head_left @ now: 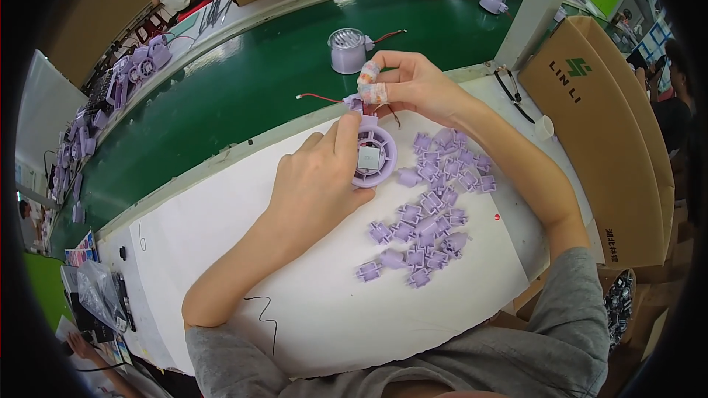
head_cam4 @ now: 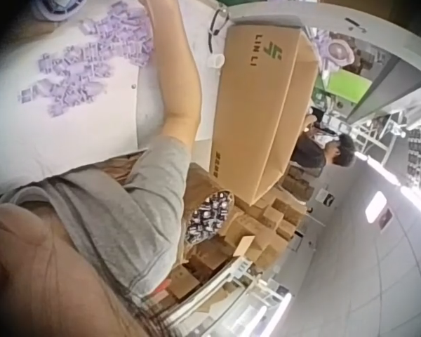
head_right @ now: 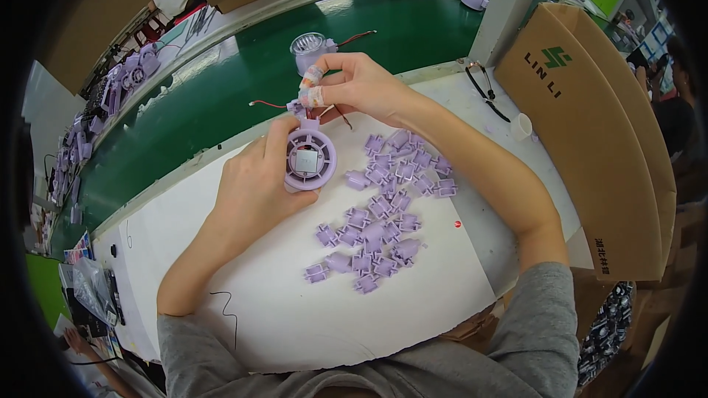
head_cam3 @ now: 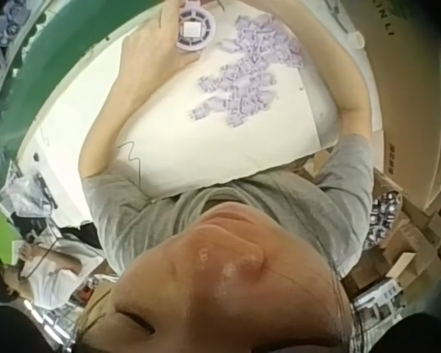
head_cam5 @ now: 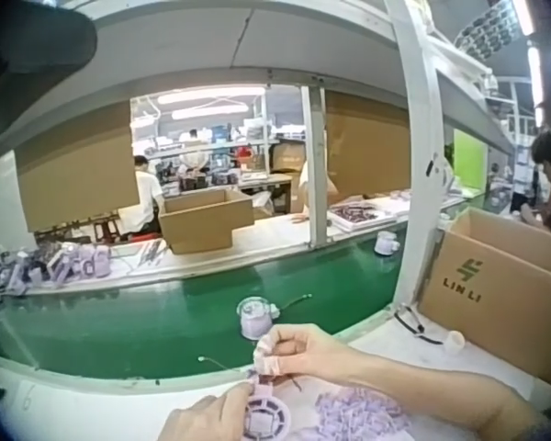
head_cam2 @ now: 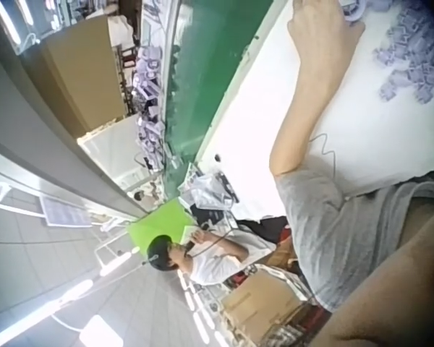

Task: The person assembles small purple plastic parts into a circular electronic housing by hand, taking the parts from a cardboard box and inserting them into the housing.

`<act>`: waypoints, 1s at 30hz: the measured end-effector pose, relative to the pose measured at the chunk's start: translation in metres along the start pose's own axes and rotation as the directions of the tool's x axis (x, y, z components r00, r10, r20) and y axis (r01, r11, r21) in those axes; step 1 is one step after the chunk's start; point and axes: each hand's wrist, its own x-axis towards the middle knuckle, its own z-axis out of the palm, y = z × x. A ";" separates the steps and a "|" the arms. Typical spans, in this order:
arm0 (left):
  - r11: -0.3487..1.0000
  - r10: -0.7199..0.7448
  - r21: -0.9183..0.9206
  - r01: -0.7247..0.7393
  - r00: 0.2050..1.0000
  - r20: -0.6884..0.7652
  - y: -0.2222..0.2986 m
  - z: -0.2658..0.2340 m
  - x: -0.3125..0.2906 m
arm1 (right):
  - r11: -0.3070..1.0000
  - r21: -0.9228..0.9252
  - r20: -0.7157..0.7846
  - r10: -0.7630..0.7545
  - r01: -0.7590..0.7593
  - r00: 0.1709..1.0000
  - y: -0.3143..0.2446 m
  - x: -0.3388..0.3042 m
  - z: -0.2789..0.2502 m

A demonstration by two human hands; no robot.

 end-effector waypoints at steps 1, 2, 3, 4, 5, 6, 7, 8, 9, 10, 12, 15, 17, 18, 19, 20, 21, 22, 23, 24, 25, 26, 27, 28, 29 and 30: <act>1.000 -0.014 -0.001 0.014 1.000 0.002 0.000 0.000 0.000 | 1.000 -0.001 -0.004 -0.010 0.010 1.000 -0.001 -0.001 0.000; 1.000 -0.014 -0.001 0.014 1.000 0.002 0.001 0.000 0.000 | 1.000 -0.001 -0.004 -0.010 0.010 1.000 -0.002 -0.001 0.000; 0.999 -0.007 0.034 0.007 1.000 0.018 0.001 -0.001 0.000 | 0.999 -0.044 0.003 -0.027 0.027 1.000 -0.005 -0.002 0.001; 0.998 -0.001 0.069 -0.001 0.999 0.035 0.001 -0.001 0.000 | 0.995 -0.087 0.012 -0.042 0.043 0.999 -0.007 -0.002 0.000; 0.998 -0.002 0.069 -0.001 0.999 0.035 0.002 0.000 -0.001 | 0.995 -0.087 0.012 -0.043 0.044 0.999 -0.008 -0.003 -0.001; 0.992 0.032 0.122 -0.035 0.999 0.020 0.003 0.002 -0.002 | 0.993 -0.113 0.069 -0.024 0.032 0.997 -0.010 -0.004 -0.005; 0.982 0.067 0.176 -0.067 0.998 0.008 0.003 0.004 -0.004 | 0.990 -0.141 0.125 -0.003 0.021 0.992 -0.012 -0.004 -0.009; 0.972 0.105 0.213 -0.101 0.994 -0.008 0.004 0.005 -0.005 | 0.984 -0.179 0.154 0.005 0.023 0.988 -0.014 -0.004 -0.013; 0.972 0.107 0.212 -0.103 0.994 -0.007 0.006 0.006 -0.006 | 0.984 -0.179 0.152 0.005 0.023 0.988 -0.015 -0.005 -0.013; 0.965 0.127 0.235 -0.118 0.992 -0.024 0.007 0.007 -0.007 | 0.976 -0.208 0.184 -0.021 0.060 0.983 -0.017 -0.006 -0.012; 0.957 0.148 0.258 -0.133 0.988 -0.039 0.009 0.010 -0.008 | 0.967 -0.235 0.216 -0.047 0.098 0.975 -0.019 -0.007 -0.011; 0.938 0.163 0.322 -0.132 0.984 -0.072 0.009 0.016 -0.010 | 0.945 -0.312 0.256 -0.015 0.098 0.967 -0.022 -0.008 -0.010; 0.912 0.209 0.381 -0.154 0.972 -0.108 0.009 0.020 -0.011 | 0.936 -0.342 0.251 0.008 0.080 0.968 -0.025 -0.010 -0.008; 0.912 0.211 0.379 -0.156 0.972 -0.108 0.009 0.020 -0.011 | 0.936 -0.342 0.248 0.009 0.079 0.969 -0.025 -0.011 -0.007; 0.908 0.225 0.386 -0.164 0.967 -0.117 0.010 0.020 -0.011 | 0.931 -0.353 0.258 0.002 0.092 0.966 -0.025 -0.011 -0.007; 0.903 0.239 0.392 -0.173 0.963 -0.125 0.010 0.020 -0.011 | 0.925 -0.364 0.268 -0.004 0.105 0.963 -0.025 -0.012 -0.007; 0.904 0.238 0.392 -0.173 0.963 -0.124 0.010 0.021 -0.012 | 0.926 -0.364 0.268 -0.004 0.105 0.963 -0.026 -0.012 -0.007; 0.904 0.234 0.393 -0.169 0.964 -0.123 0.010 0.021 -0.012 | 0.917 -0.389 0.265 0.020 0.088 0.964 -0.027 -0.012 -0.007; 0.904 0.230 0.393 -0.166 0.966 -0.122 0.011 0.022 -0.012 | 0.908 -0.414 0.260 0.043 0.071 0.965 -0.028 -0.012 -0.007; 0.904 0.229 0.394 -0.165 0.966 -0.121 0.011 0.022 -0.012 | 0.908 -0.413 0.262 0.043 0.071 0.964 -0.029 -0.013 -0.006; 0.901 0.236 0.400 -0.166 0.963 -0.131 0.011 0.023 -0.012 | 0.894 -0.444 0.256 0.066 0.056 0.965 -0.032 -0.014 -0.005; 0.898 0.244 0.406 -0.169 0.960 -0.141 0.012 0.024 -0.012 | 0.879 -0.475 0.248 0.089 0.041 0.965 -0.034 -0.016 -0.004; 0.898 0.245 0.406 -0.170 0.959 -0.140 0.012 0.025 -0.012 | 0.880 -0.474 0.247 0.088 0.041 0.965 -0.035 -0.017 -0.003; 0.897 0.247 0.408 -0.169 0.958 -0.147 0.013 0.025 -0.012 | 0.858 -0.513 0.224 0.107 0.024 0.969 -0.037 -0.019 -0.003; 0.897 0.251 0.409 -0.169 0.956 -0.154 0.013 0.026 -0.011 | 0.835 -0.550 0.199 0.124 0.006 0.972 -0.039 -0.021 -0.002; 0.896 0.253 0.410 -0.171 0.955 -0.154 0.012 0.027 -0.011 | 0.835 -0.550 0.198 0.122 0.007 0.973 -0.041 -0.023 0.001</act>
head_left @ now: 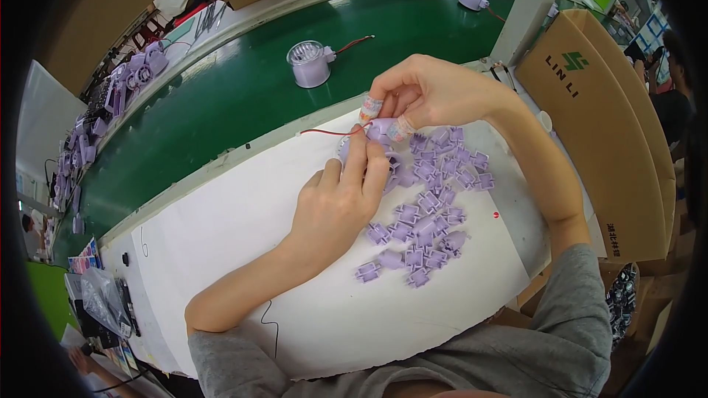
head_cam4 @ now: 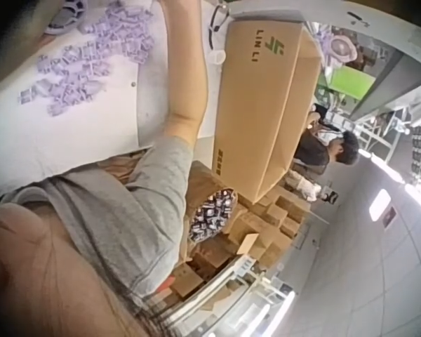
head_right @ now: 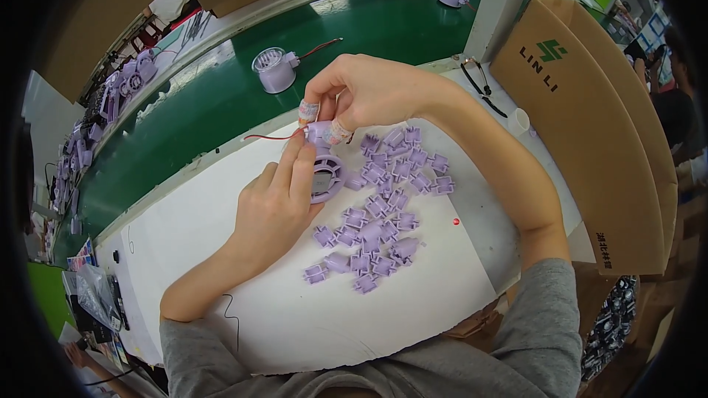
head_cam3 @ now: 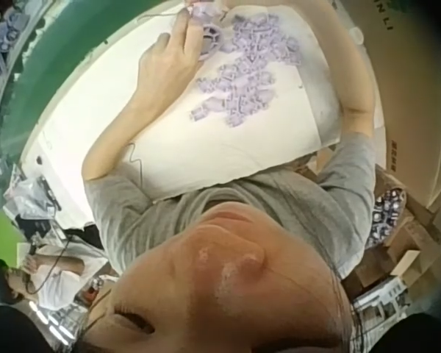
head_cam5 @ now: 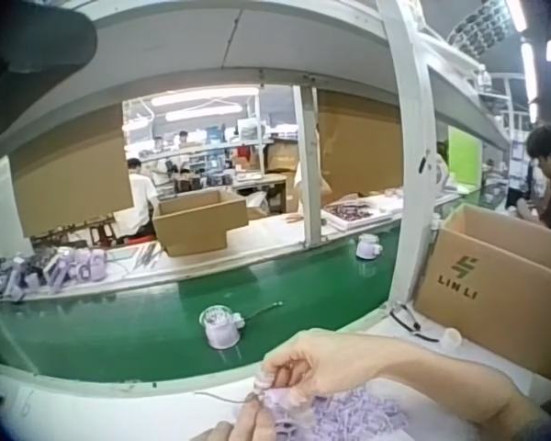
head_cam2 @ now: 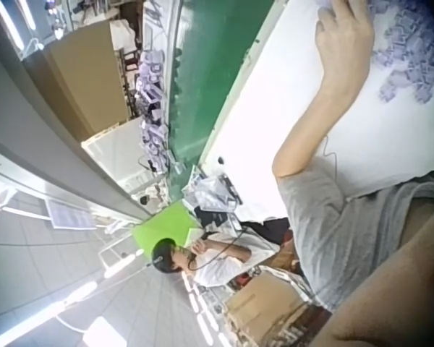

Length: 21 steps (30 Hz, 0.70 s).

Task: The person assembles small purple plastic parts into a circular electronic housing by hand, taking the parts from a cardboard box and inserting them into the housing.

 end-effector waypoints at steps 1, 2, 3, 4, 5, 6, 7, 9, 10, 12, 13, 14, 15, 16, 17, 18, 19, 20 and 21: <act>1.000 0.007 -0.007 -0.008 1.000 -0.014 -0.001 0.001 0.000 | 0.997 -0.076 -0.024 0.015 -0.017 1.000 -0.004 -0.002 0.001; 1.000 0.014 -0.013 -0.015 1.000 -0.027 -0.002 0.002 0.000 | 0.988 -0.151 -0.048 0.028 -0.035 0.998 -0.007 -0.002 0.002; 1.000 0.016 -0.015 -0.016 0.999 -0.029 -0.003 0.003 0.000 | 0.988 -0.152 -0.050 0.029 -0.037 0.998 -0.008 -0.004 0.002; 0.999 0.011 -0.032 -0.012 0.999 -0.031 -0.003 0.003 0.000 | 0.984 -0.177 -0.058 0.020 -0.030 0.998 -0.010 -0.004 0.002; 0.999 0.005 -0.048 -0.006 0.999 -0.034 -0.004 0.003 0.000 | 0.979 -0.203 -0.065 0.010 -0.023 0.998 -0.012 -0.004 0.002; 0.999 0.004 -0.046 -0.006 0.999 -0.040 -0.004 0.004 0.001 | 0.978 -0.209 -0.066 0.008 -0.022 0.998 -0.009 -0.004 0.001; 0.999 0.014 -0.037 -0.016 0.998 -0.054 -0.003 0.004 0.000 | 0.989 -0.145 -0.040 -0.026 0.020 0.999 -0.002 -0.001 -0.002; 1.000 0.018 -0.020 -0.019 0.997 -0.075 -0.003 0.006 -0.001 | 0.994 -0.087 -0.010 -0.067 0.066 0.998 0.005 0.001 -0.002; 1.000 0.020 -0.013 -0.021 0.996 -0.081 -0.003 0.007 -0.002 | 0.998 0.020 -0.007 -0.067 0.067 0.998 0.007 0.001 -0.002; 0.999 0.035 0.010 -0.034 0.995 -0.090 -0.002 0.009 -0.002 | 0.988 0.113 -0.022 -0.107 0.109 0.994 0.008 0.001 0.000; 0.999 0.030 0.012 -0.029 0.995 -0.090 -0.002 0.008 -0.003 | 0.988 0.111 -0.017 -0.109 0.110 0.994 0.008 0.003 0.002; 0.999 0.031 0.037 -0.028 0.995 -0.096 -0.001 0.008 -0.005 | 0.989 0.074 -0.045 -0.124 0.128 0.991 0.009 0.003 0.004; 0.998 0.033 0.060 -0.027 0.994 -0.104 -0.001 0.009 -0.005 | 0.989 0.036 -0.073 -0.141 0.143 0.987 0.009 0.004 0.005; 0.998 0.031 0.060 -0.024 0.994 -0.105 0.000 0.009 -0.005 | 0.989 0.034 -0.071 -0.140 0.143 0.988 0.007 0.002 0.005; 0.996 0.039 0.078 -0.030 0.991 -0.125 0.002 0.010 -0.005 | 0.991 -0.051 -0.055 -0.130 0.128 0.990 0.003 0.000 0.004; 0.995 0.048 0.098 -0.034 0.989 -0.143 0.003 0.010 -0.005 | 0.984 -0.135 -0.039 -0.121 0.115 0.992 -0.002 -0.002 0.004; 0.995 0.046 0.099 -0.032 0.989 -0.141 0.004 0.009 -0.005 | 0.984 -0.134 -0.037 -0.122 0.116 0.992 -0.007 -0.004 0.004; 0.998 0.025 0.062 -0.020 0.997 -0.074 0.006 0.008 -0.006 | 0.963 -0.248 -0.031 -0.120 0.109 0.992 -0.012 -0.006 0.005; 1.000 0.010 0.022 -0.010 1.000 -0.007 0.007 0.007 -0.006 | 0.928 -0.359 -0.032 -0.115 0.096 0.993 -0.014 -0.008 0.005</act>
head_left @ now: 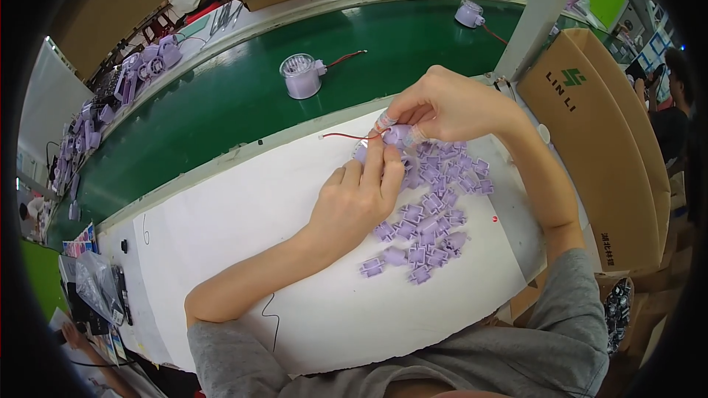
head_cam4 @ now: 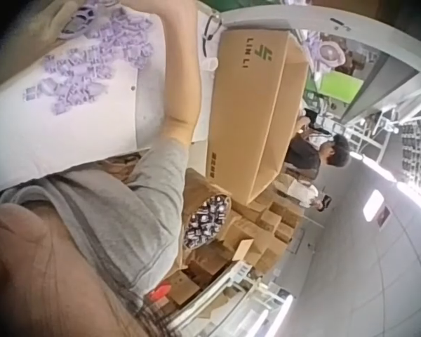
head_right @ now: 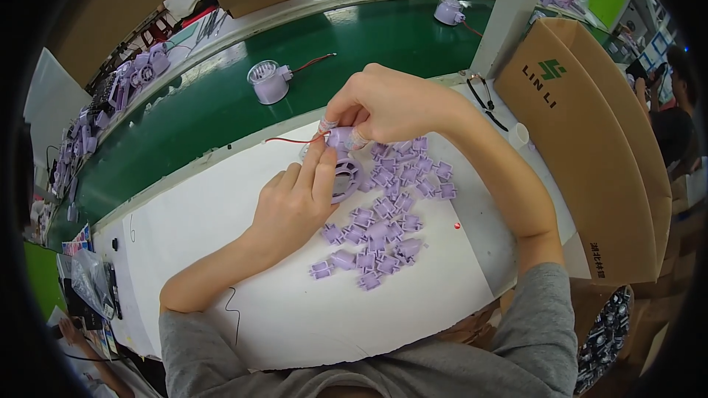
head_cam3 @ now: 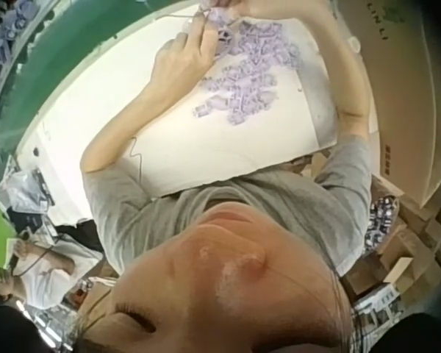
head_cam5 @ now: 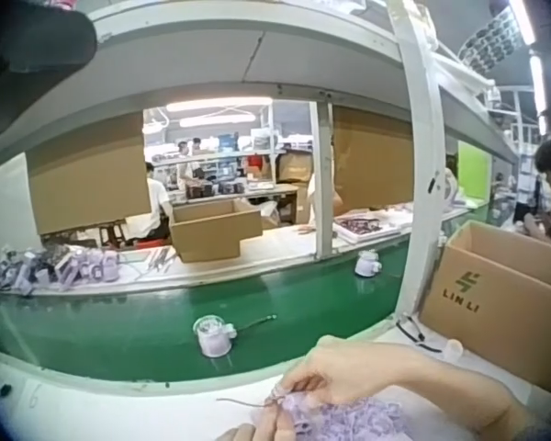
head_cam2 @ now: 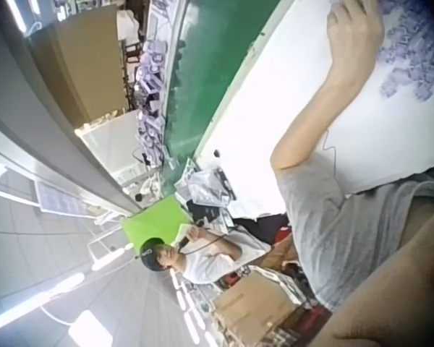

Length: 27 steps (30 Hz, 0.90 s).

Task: The person assembles small purple plastic parts into a circular electronic housing by hand, taking the parts from a cardboard box and inserting them into the housing.

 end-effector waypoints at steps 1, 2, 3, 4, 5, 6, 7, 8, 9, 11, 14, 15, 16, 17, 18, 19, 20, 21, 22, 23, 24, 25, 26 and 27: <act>1.000 0.002 -0.003 -0.002 1.000 0.000 -0.001 0.000 0.001 | 1.000 0.001 -0.002 0.003 -0.003 1.000 0.000 0.000 0.000; 1.000 0.029 0.009 -0.029 0.998 -0.054 -0.004 0.000 0.003 | 1.000 0.018 0.019 -0.008 0.008 1.000 0.002 0.002 -0.002; 0.998 0.057 0.021 -0.055 0.992 -0.110 -0.006 0.000 0.005 | 0.999 0.033 0.039 -0.019 0.018 0.999 0.003 0.003 -0.004; 0.998 0.060 0.019 -0.058 0.992 -0.111 -0.005 0.000 0.005 | 0.999 0.033 0.036 -0.016 0.015 0.999 0.008 0.003 -0.003; 0.999 0.047 0.001 -0.047 0.993 -0.112 -0.005 0.001 0.004 | 0.986 0.164 0.035 0.004 -0.010 0.999 0.015 0.003 -0.001; 0.999 0.030 -0.013 -0.032 0.993 -0.112 -0.005 0.002 0.004 | 0.956 0.291 0.039 0.019 -0.030 0.999 0.020 0.005 0.000; 1.000 0.028 -0.010 -0.030 0.993 -0.113 -0.006 0.003 0.003 | 0.957 0.289 0.040 0.016 -0.027 0.999 0.022 0.005 0.001; 0.999 0.027 -0.018 -0.029 0.994 -0.107 -0.007 0.003 0.003 | 0.960 0.277 0.033 0.017 -0.025 0.999 0.022 0.005 0.001; 0.999 0.025 -0.027 -0.028 0.995 -0.101 -0.007 0.003 0.003 | 0.964 0.266 0.027 0.018 -0.025 0.999 0.022 0.005 0.001; 0.998 0.000 -0.056 -0.004 0.997 -0.078 -0.007 0.003 0.003 | 0.970 0.243 0.020 0.021 -0.025 1.000 0.018 0.005 0.002; 0.975 -0.096 -0.195 0.110 0.992 0.081 -0.010 -0.006 0.005 | 0.957 0.287 -0.023 0.041 -0.033 0.999 0.017 0.008 0.011; 0.934 -0.157 -0.285 0.216 0.963 0.218 -0.012 -0.014 0.008 | 0.936 0.349 -0.053 0.057 -0.035 0.997 0.016 0.011 0.014; 0.894 -0.183 -0.325 0.309 0.913 0.364 -0.016 -0.021 0.014 | 0.937 0.349 -0.054 0.054 -0.032 0.997 0.014 0.013 0.018; 0.894 -0.184 -0.323 0.309 0.913 0.363 -0.021 -0.020 0.016 | 0.940 0.340 -0.115 0.012 0.028 0.993 0.012 0.014 0.023; 0.870 -0.194 -0.368 0.329 0.913 0.359 -0.025 -0.020 0.015 | 0.941 0.328 -0.173 -0.030 0.086 0.984 0.011 0.014 0.026; 0.842 -0.203 -0.411 0.348 0.912 0.355 -0.028 -0.018 0.015 | 0.965 0.245 -0.192 -0.051 0.098 0.980 0.015 0.015 0.028; 0.848 -0.199 -0.432 0.307 0.940 0.278 -0.031 -0.013 0.014 | 0.964 0.246 -0.189 -0.051 0.097 0.981 0.014 0.015 0.027; 0.846 -0.200 -0.434 0.309 0.939 0.279 -0.032 -0.013 0.015 | 0.968 0.243 -0.186 -0.018 0.064 0.982 0.013 0.014 0.024; 0.841 -0.204 -0.439 0.317 0.937 0.284 -0.033 -0.014 0.017 | 0.970 0.240 -0.183 0.015 0.030 0.983 0.013 0.014 0.022; 0.835 -0.209 -0.445 0.324 0.934 0.290 -0.035 -0.014 0.018 | 0.970 0.241 -0.180 0.017 0.028 0.983 0.016 0.015 0.021; 0.833 -0.209 -0.447 0.325 0.934 0.290 -0.036 -0.013 0.019 | 0.992 0.083 -0.220 -0.073 0.093 0.973 0.021 0.016 0.020; 0.820 -0.217 -0.458 0.345 0.926 0.310 -0.038 -0.013 0.020 | 0.985 -0.078 -0.245 -0.167 0.152 0.955 0.023 0.017 0.020; 0.805 -0.224 -0.468 0.364 0.917 0.329 -0.039 -0.012 0.020 | 0.986 -0.078 -0.244 -0.165 0.151 0.956 0.023 0.017 0.019; 0.805 -0.224 -0.467 0.365 0.917 0.331 -0.040 -0.011 0.021 | 0.986 -0.079 -0.255 -0.163 0.147 0.953 0.023 0.018 0.019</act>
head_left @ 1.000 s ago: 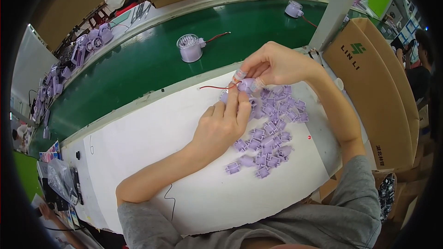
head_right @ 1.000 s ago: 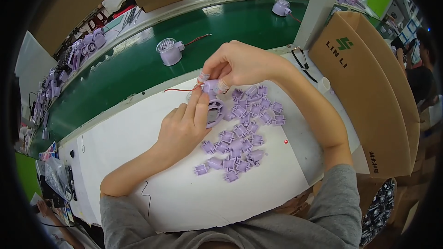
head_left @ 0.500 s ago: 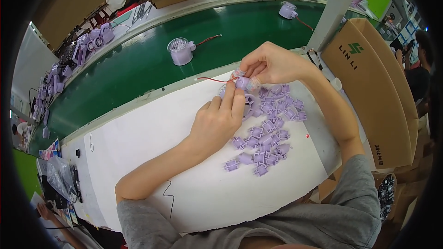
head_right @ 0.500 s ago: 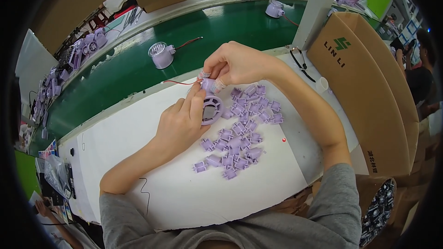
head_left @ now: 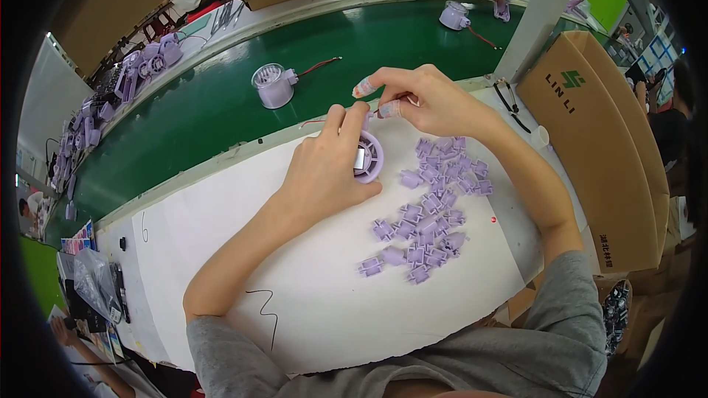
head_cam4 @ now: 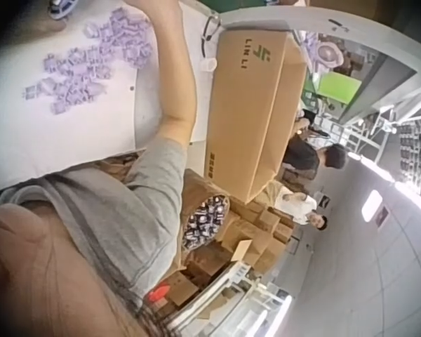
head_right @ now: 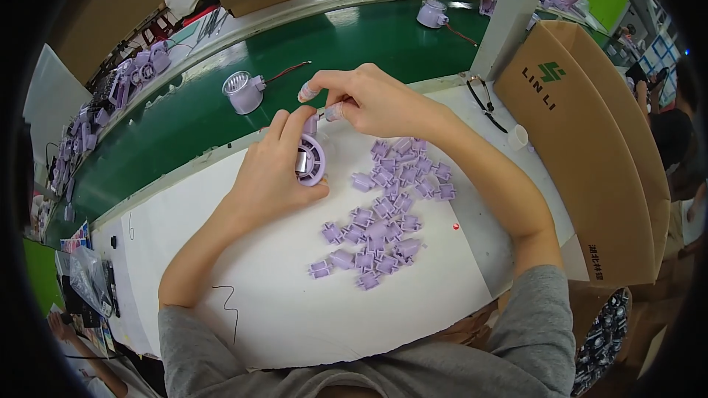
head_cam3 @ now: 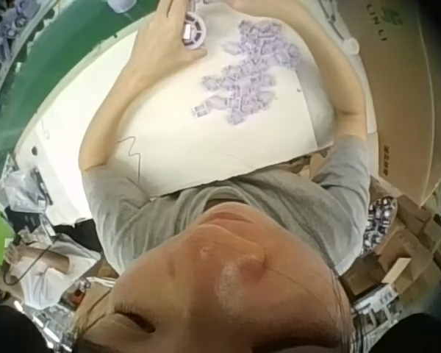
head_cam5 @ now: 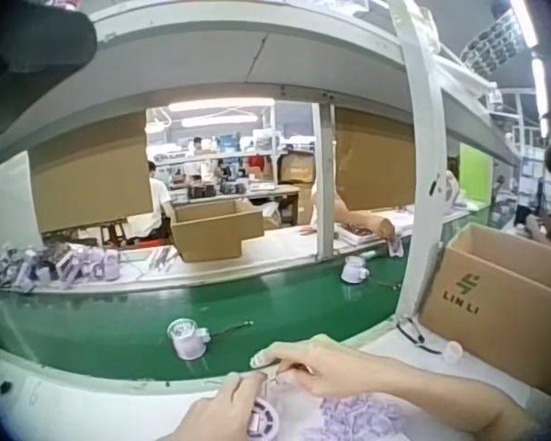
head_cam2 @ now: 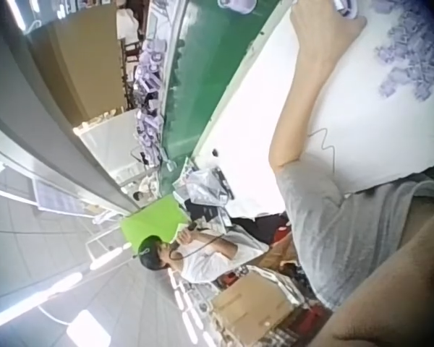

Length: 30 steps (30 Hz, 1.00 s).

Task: The person assembles small purple plastic parts into a circular electronic housing by hand, taking the parts from a cardboard box and inserting them into the housing.

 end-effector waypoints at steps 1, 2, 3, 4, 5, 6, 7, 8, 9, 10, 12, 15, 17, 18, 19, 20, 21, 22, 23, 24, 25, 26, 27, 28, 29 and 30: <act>1.000 -0.010 -0.015 0.010 1.000 -0.002 -0.001 0.000 0.001 | 1.000 -0.002 -0.012 0.002 -0.002 1.000 0.000 0.001 0.000; 0.999 -0.021 -0.030 0.021 1.000 -0.004 -0.002 0.000 0.002 | 1.000 0.000 -0.011 0.002 -0.002 1.000 0.004 0.002 -0.001; 0.999 -0.024 -0.027 0.024 1.000 -0.002 -0.004 -0.001 0.002 | 0.999 0.045 -0.020 0.001 0.000 1.000 0.010 0.003 -0.002; 0.999 -0.009 -0.041 0.008 1.000 -0.025 -0.007 -0.002 0.003 | 0.996 0.090 -0.028 0.000 0.002 1.000 0.015 0.004 -0.004; 0.998 0.006 -0.055 -0.008 0.999 -0.049 -0.010 -0.004 0.004 | 0.988 0.137 -0.015 0.075 -0.073 0.997 0.019 0.005 -0.009; 0.995 -0.037 -0.092 0.034 0.999 -0.035 -0.012 -0.010 0.004 | 0.988 0.120 -0.049 0.100 -0.093 0.994 0.024 0.005 -0.013; 0.996 -0.044 -0.076 0.041 0.998 -0.047 -0.015 -0.015 0.005 | 0.988 0.098 -0.086 0.124 -0.115 0.989 0.032 0.005 -0.016; 0.997 -0.049 -0.059 0.046 0.997 -0.059 -0.021 -0.022 0.005 | 0.989 0.132 -0.121 0.083 -0.067 0.989 0.042 0.004 -0.017; 0.999 -0.035 -0.036 0.033 0.998 -0.055 -0.031 -0.032 0.006 | 0.989 0.129 -0.130 0.090 -0.073 0.987 0.039 0.002 -0.017; 0.988 -0.100 -0.117 0.101 0.995 0.019 -0.044 -0.046 0.008 | 0.986 0.145 -0.174 0.111 -0.086 0.979 0.036 0.001 -0.016; 0.957 -0.250 -0.113 0.268 0.956 0.154 -0.068 -0.082 0.006 | 0.976 0.184 -0.185 0.151 -0.116 0.971 0.029 0.001 -0.012; 0.832 -0.543 0.190 0.521 0.834 0.095 -0.109 -0.114 0.009 | 0.995 0.033 0.215 0.088 -0.097 0.973 0.011 -0.007 -0.015; 0.784 -0.594 0.235 0.574 0.804 0.020 -0.159 -0.123 -0.004 | 0.992 -0.044 0.472 0.128 -0.122 0.872 -0.013 -0.008 -0.007; 0.749 -0.630 0.268 0.606 0.777 0.002 -0.180 -0.126 -0.012 | 0.982 -0.137 0.508 0.180 -0.128 0.842 -0.027 -0.007 -0.003; 0.717 -0.658 0.293 0.632 0.753 -0.013 -0.202 -0.125 -0.018 | 0.981 -0.137 0.499 0.186 -0.136 0.846 -0.033 -0.009 0.000; 0.717 -0.651 0.300 0.629 0.759 -0.035 -0.224 -0.127 -0.026 | 0.974 -0.198 0.526 0.200 -0.110 0.826 -0.041 -0.013 -0.001; 0.725 -0.642 0.303 0.618 0.767 -0.029 -0.225 -0.127 -0.023 | 0.963 -0.255 0.553 0.221 -0.089 0.804 -0.042 -0.016 -0.001; 0.676 -0.724 0.281 0.682 0.686 0.075 -0.226 -0.126 -0.020 | 0.960 -0.273 0.605 0.228 -0.071 0.763 -0.037 -0.016 0.003; 0.616 -0.788 0.267 0.741 0.590 0.179 -0.228 -0.127 -0.018 | 0.959 -0.274 0.599 0.233 -0.078 0.766 -0.029 -0.018 0.008; 0.581 -0.812 0.235 0.779 0.533 0.238 -0.234 -0.132 -0.018 | 0.963 -0.263 0.583 0.211 -0.063 0.785 -0.025 -0.018 0.013; 0.582 -0.811 0.237 0.778 0.536 0.235 -0.239 -0.136 -0.020 | 0.967 -0.252 0.566 0.187 -0.047 0.803 -0.023 -0.019 0.015; 0.550 -0.827 0.225 0.804 0.486 0.282 -0.244 -0.139 -0.023 | 0.966 -0.253 0.563 0.186 -0.046 0.805 -0.022 -0.020 0.015; 0.516 -0.837 0.217 0.829 0.435 0.331 -0.243 -0.140 -0.022 | 0.966 -0.254 0.563 0.190 -0.051 0.804 -0.023 -0.020 0.015; 0.518 -0.837 0.218 0.827 0.437 0.330 -0.242 -0.142 -0.019 | 0.965 -0.255 0.563 0.194 -0.055 0.803 -0.024 -0.021 0.015; 0.496 -0.857 0.317 0.808 0.397 0.328 -0.240 -0.146 -0.015 | 0.965 -0.255 0.561 0.194 -0.055 0.805 -0.024 -0.021 0.016; 0.463 -0.880 0.414 0.784 0.353 0.317 -0.237 -0.150 -0.016 | 0.956 -0.292 0.543 0.189 -0.027 0.818 -0.026 -0.021 0.017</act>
